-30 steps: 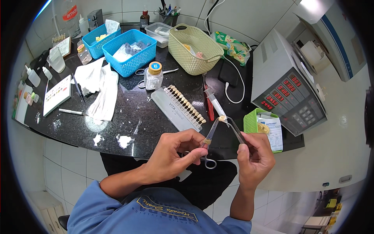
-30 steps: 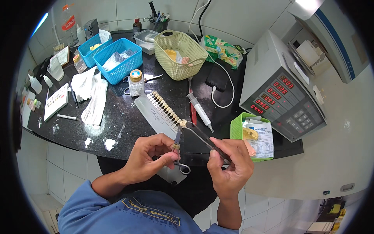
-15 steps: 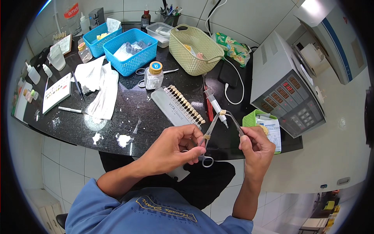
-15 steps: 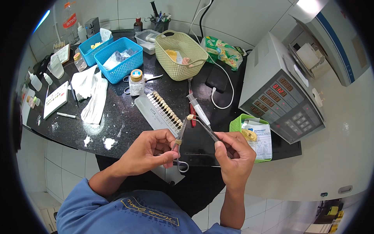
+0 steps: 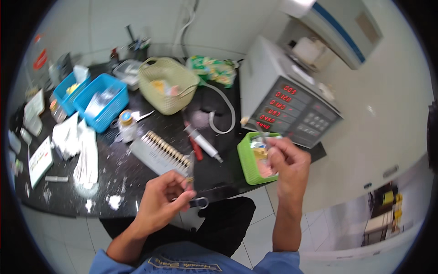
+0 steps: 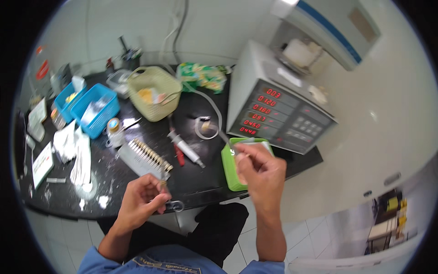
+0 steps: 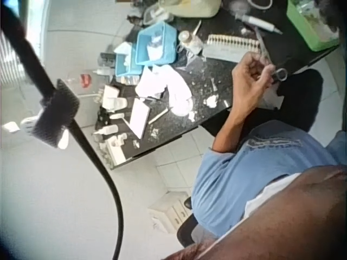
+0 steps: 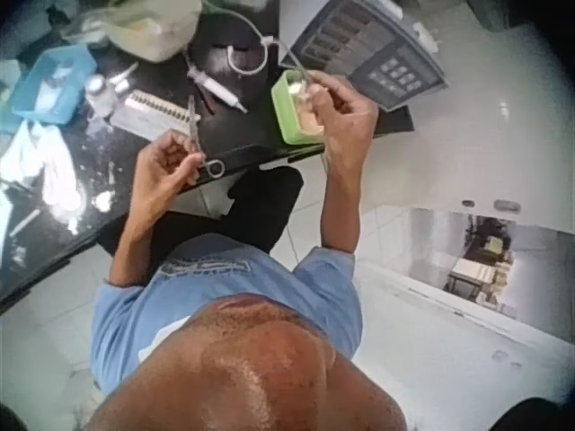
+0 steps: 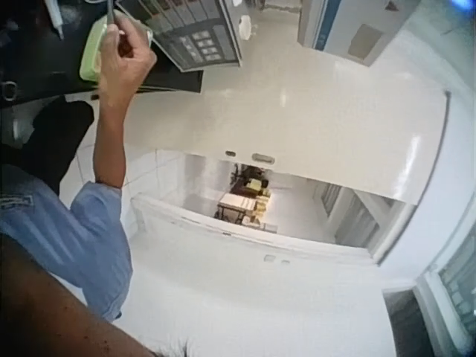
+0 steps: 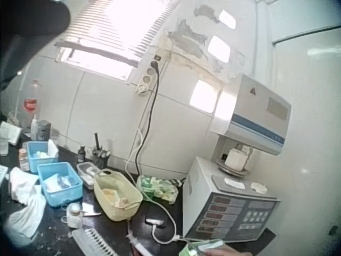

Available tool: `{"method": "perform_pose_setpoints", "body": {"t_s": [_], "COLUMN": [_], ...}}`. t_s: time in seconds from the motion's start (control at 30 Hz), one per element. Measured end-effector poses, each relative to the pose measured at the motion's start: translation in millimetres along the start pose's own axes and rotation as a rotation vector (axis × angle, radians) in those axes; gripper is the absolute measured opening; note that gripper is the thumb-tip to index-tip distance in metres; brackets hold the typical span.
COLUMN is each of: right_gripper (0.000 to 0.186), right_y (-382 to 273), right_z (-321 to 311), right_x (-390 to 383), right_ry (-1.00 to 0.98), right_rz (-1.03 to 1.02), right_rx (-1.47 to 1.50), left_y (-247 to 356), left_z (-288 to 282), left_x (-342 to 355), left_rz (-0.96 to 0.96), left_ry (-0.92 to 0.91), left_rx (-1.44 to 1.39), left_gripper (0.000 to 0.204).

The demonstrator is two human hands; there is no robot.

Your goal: Applying stains or glaze to a dental crown using a brush and placing it in a dental furnace.

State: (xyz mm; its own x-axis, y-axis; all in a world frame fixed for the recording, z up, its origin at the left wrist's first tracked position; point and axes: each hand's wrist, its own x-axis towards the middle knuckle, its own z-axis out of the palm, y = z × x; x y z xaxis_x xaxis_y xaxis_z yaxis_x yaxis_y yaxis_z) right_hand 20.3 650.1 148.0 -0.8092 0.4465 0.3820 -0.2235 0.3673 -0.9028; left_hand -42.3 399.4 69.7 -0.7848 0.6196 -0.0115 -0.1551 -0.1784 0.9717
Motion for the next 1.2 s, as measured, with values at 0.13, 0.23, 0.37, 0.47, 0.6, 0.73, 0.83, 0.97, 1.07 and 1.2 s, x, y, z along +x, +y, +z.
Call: {"method": "perform_pose_setpoints", "body": {"t_s": [0.13,0.23,0.37,0.47,0.6,0.73,0.83,0.97,1.07,1.2], "right_gripper": [0.020,0.022,0.024,0.025,0.022,0.021,0.021,0.021,0.020,0.020], "right_y": [-29.6,-43.5,-44.0,-38.0,-29.2,-21.8,-17.9,-15.0,-13.4,-12.1], "right_z": [-50.3,-80.2,-100.3,-107.4,-109.9,-108.2,-107.5,-107.9,-107.6,-106.5], "right_x": [54.4,100.1,159.3,200.2,241.8,266.0,276.3,284.7,286.5,285.6], "right_ry": [0.347,0.456,0.539,0.579,0.637,0.693,0.742,0.775,0.768,0.777], "right_rz": [-0.072,-0.133,-0.200,-0.167,-0.143,-0.140,-0.157,-0.226,-0.242,-0.269], "right_rx": [-0.232,-0.411,-0.586,-0.712,-0.837,-0.891,-0.921,-1.007,-1.033,-1.082], "left_y": [2.7,2.2,-0.5,-2.7,-3.9,-1.5,1.5,3.8,3.9,3.4], "left_z": [4.1,4.0,2.5,3.0,5.8,6.0,5.3,5.1,5.3,3.6], "left_x": [-0.3,-0.8,-2.0,-2.2,-1.2,-3.2,-6.1,-7.3,-6.6,-6.5], "left_rz": [0.003,0.005,0.021,0.030,0.076,0.135,0.180,0.183,0.189,0.206], "left_ry": [0.037,0.023,0.029,0.048,0.100,0.112,0.130,0.119,0.117,0.102], "left_rx": [-0.004,-0.006,-0.021,-0.019,0.008,0.108,0.194,0.176,0.168,0.204], "left_gripper": [0.012,0.011,0.011,0.012,0.011,0.009,0.009,0.009,0.008,0.008]}}
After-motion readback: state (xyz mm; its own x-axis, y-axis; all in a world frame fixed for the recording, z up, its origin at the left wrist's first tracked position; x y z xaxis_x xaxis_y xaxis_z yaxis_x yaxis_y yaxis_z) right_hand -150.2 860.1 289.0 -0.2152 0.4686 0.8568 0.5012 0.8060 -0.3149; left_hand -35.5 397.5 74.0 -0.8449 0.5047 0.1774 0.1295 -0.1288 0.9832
